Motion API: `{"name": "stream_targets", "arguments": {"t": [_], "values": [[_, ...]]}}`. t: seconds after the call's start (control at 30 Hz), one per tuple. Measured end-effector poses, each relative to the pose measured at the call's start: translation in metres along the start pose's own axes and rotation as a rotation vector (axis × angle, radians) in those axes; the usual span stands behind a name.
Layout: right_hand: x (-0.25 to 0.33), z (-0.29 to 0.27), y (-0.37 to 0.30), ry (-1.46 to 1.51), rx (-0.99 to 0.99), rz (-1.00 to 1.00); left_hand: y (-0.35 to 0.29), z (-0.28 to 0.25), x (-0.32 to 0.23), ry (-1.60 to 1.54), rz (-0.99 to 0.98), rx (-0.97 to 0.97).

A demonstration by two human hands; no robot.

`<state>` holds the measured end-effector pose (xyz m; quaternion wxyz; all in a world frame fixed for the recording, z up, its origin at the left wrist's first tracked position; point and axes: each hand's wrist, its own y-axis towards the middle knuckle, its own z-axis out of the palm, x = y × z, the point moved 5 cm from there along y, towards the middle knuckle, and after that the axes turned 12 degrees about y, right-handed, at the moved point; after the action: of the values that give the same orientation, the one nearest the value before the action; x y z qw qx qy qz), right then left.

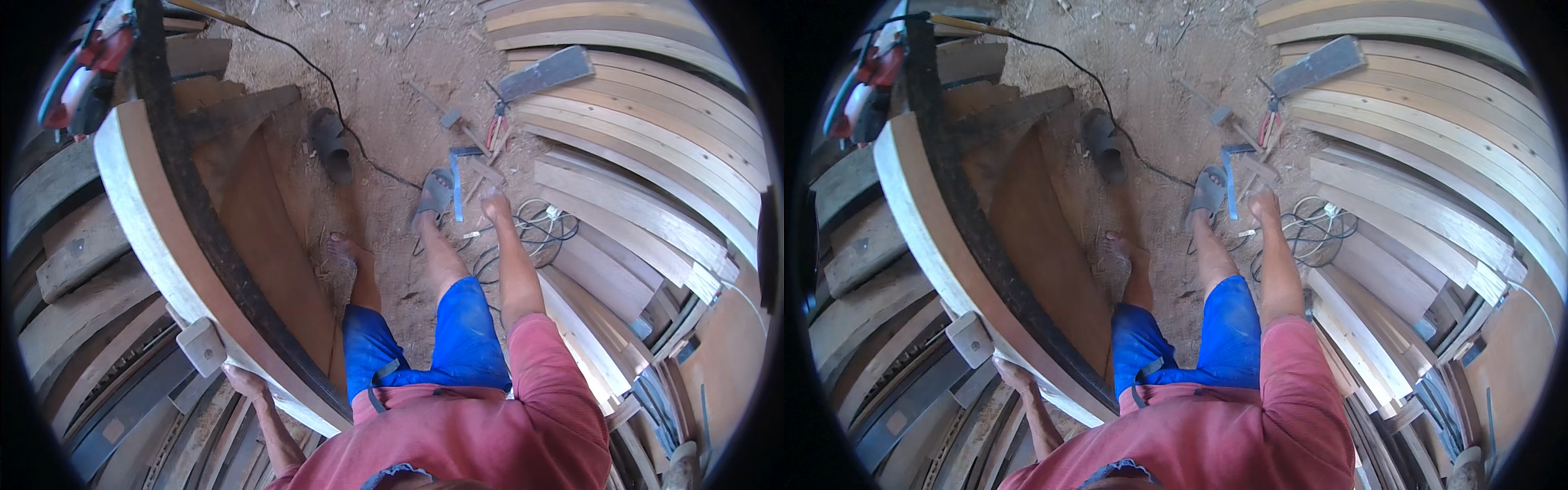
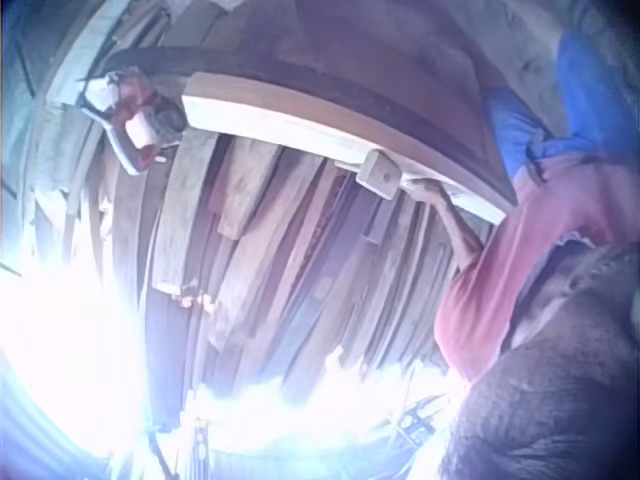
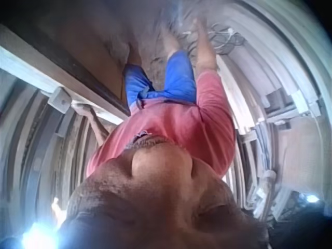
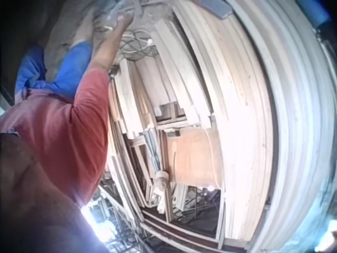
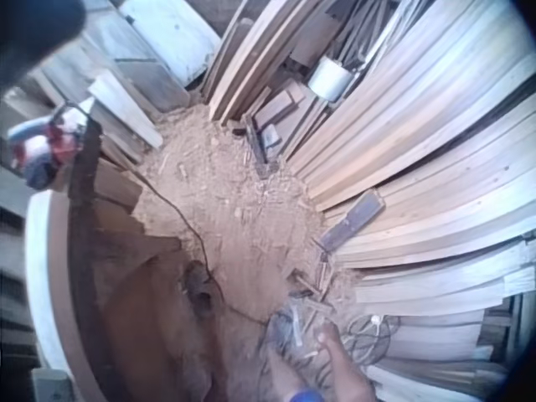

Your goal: The person measures a long wooden plank with a tape measure, marks it by hand, and then uses a piece of sandpaper to sand the length of the wood. The person then moves to a large wooden door and rubs their hands across the surface of the door panels.

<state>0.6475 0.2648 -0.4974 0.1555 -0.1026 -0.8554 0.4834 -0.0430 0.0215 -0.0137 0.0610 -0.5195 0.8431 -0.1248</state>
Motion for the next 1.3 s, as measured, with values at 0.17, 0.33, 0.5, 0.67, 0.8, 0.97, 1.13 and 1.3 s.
{"name": "stream_targets", "arguments": {"t": [0.17,0.33,0.5,0.67,0.8,0.97,1.13,1.3], "values": [[0.059,-0.039,0.008,0.238,-0.113,0.119,0.002,0.016,-0.007,-0.303,-0.125,0.047],[0.087,-0.03,0.083,-0.052,-0.197,-0.026,-0.002,0.011,-0.049,-0.396,-0.073,0.035],[0.092,-0.019,0.122,-0.385,-0.143,0.089,-0.006,0.007,0.019,-0.487,-0.154,0.03],[0.122,-0.035,0.101,-0.503,-0.232,0.004,-0.014,0.002,0.021,-0.585,-0.159,0.001],[0.126,-0.035,0.045,-0.413,-0.148,-0.086,-0.003,0.016,-0.034,-0.539,-0.052,0.134],[0.158,-0.056,-0.074,-0.232,-0.058,0.136,-0.001,0.023,-0.028,-0.293,-0.088,-0.064],[0.176,-0.114,-0.202,-0.081,-0.336,0.102,-0.003,0.012,-0.061,-0.077,0.207,-0.074],[0.308,-0.246,-0.342,0.202,-0.682,-0.398,-0.011,0.04,-0.017,0.03,0.083,-0.203]]}}
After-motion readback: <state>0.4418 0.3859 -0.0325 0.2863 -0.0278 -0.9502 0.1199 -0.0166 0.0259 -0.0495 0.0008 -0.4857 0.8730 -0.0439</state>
